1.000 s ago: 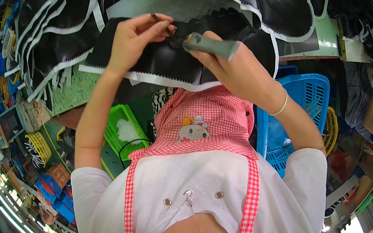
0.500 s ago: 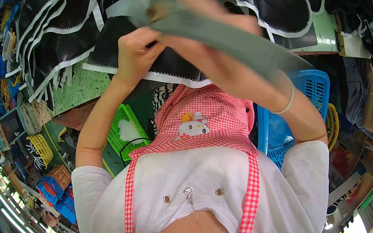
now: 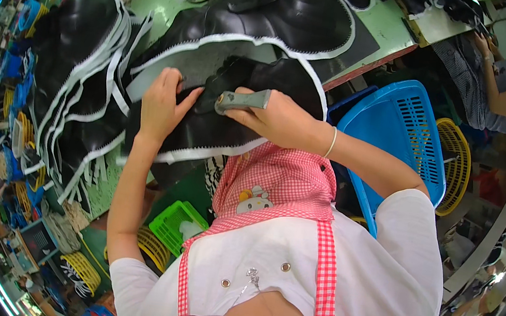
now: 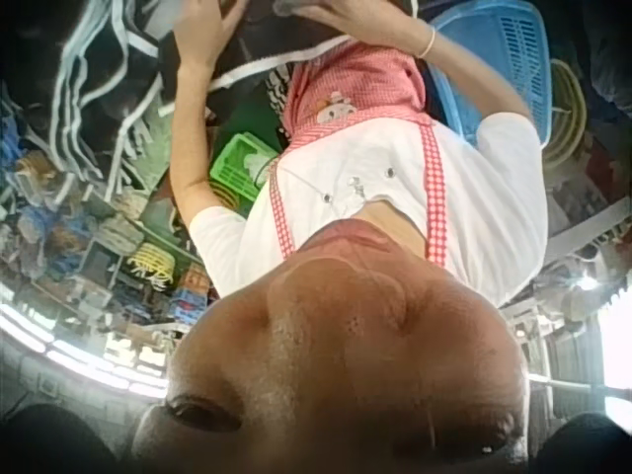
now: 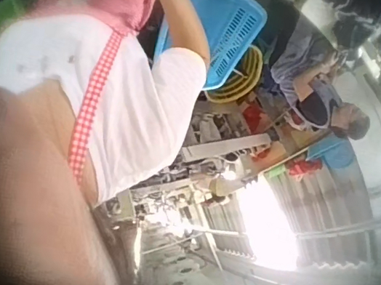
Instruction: Assembling shoe upper components and organizing small metal parts in a factory setting.
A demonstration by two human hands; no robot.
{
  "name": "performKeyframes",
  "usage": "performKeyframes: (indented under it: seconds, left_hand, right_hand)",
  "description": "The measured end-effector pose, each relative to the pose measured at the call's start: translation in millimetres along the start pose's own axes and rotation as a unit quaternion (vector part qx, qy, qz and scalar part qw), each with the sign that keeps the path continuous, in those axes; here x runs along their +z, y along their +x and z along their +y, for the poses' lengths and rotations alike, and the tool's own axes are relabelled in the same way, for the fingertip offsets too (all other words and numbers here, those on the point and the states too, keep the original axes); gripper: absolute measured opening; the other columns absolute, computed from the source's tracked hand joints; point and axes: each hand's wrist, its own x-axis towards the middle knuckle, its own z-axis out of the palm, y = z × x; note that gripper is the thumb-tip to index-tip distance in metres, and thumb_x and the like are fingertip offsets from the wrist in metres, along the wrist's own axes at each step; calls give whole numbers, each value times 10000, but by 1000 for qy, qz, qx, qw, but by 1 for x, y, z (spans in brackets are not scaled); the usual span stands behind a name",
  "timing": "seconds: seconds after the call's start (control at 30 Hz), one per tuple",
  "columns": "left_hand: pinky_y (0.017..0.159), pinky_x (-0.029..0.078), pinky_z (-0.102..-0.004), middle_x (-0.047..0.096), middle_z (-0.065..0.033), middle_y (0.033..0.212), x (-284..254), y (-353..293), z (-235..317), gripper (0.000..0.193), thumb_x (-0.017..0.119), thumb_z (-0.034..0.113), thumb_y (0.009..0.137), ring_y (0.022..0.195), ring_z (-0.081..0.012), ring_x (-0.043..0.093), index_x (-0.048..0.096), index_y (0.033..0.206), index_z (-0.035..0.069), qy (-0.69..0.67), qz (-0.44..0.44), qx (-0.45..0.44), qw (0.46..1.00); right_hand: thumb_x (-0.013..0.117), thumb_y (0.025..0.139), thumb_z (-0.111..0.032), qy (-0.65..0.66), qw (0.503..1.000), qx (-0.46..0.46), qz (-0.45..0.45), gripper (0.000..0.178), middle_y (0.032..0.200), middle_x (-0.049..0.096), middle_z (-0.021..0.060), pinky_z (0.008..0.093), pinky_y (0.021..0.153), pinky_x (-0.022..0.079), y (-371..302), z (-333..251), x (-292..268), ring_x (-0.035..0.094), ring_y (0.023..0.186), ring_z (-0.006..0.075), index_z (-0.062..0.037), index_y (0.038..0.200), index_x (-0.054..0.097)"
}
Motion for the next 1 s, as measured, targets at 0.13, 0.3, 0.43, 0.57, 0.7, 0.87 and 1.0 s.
performKeyframes:
  seconds: [0.13, 0.3, 0.43, 0.57, 0.7, 0.87, 1.0]
  left_hand:
    - [506, 383, -394, 423, -127, 652, -23, -5, 2, 398, 770, 264, 798, 539, -329, 431, 443, 768, 38, -47, 30, -3, 998]
    - [557, 305, -240, 330, -11, 668, -174, 6, -40, 316, 739, 31, 835, 611, -129, 310, 449, 708, 23, 104, 262, 1, 960]
    - [524, 322, -292, 326, -23, 639, -273, -48, -159, 398, 737, 229, 865, 563, -145, 305, 406, 722, 60, 164, 282, -126, 937]
    - [635, 403, -416, 450, -110, 687, -235, -104, -303, 475, 689, 422, 869, 663, -303, 481, 469, 800, 7, 415, 163, -161, 881]
    - [729, 411, -441, 511, -141, 781, -210, -84, -267, 352, 696, 309, 878, 785, -349, 509, 564, 904, -17, 384, 295, -67, 872]
    - [696, 434, -245, 612, -29, 886, -141, -21, -104, 100, 645, 92, 917, 763, -110, 517, 613, 935, -1, 28, 318, -162, 934]
    - [803, 467, -340, 597, -100, 955, -63, 10, -4, 151, 633, -8, 793, 867, -265, 582, 577, 933, -1, -98, 82, 24, 991]
  right_hand:
    - [595, 938, -233, 61, 997, -53, -13, 191, 775, 605, 180, 397, 615, 476, 1, 2, -3, 595, 717, 372, -72, 1041, 609]
    - [679, 872, -242, -13, 987, -129, 91, 250, 635, 510, 167, 419, 549, 430, -6, 0, -51, 513, 594, 371, -53, 871, 515]
    - [718, 767, -228, -235, 930, -204, 194, 262, 778, 605, 119, 427, 676, 480, 40, 31, -58, 596, 739, 315, -60, 824, 524]
    - [676, 754, -196, -297, 916, -197, 181, 213, 828, 633, 119, 424, 722, 502, 88, 89, -49, 620, 791, 310, -55, 862, 559]
    - [602, 819, -169, -226, 938, -206, 167, 158, 853, 618, 144, 437, 746, 510, 77, 61, -72, 622, 856, 337, -49, 915, 568]
    - [561, 876, -167, -225, 963, -146, 41, 136, 762, 554, 160, 439, 670, 484, 26, 16, -45, 592, 760, 346, -50, 918, 507]
    - [591, 900, -206, -132, 977, -151, -75, 172, 724, 534, 142, 422, 640, 483, 5, 27, -29, 589, 731, 333, -58, 890, 504]
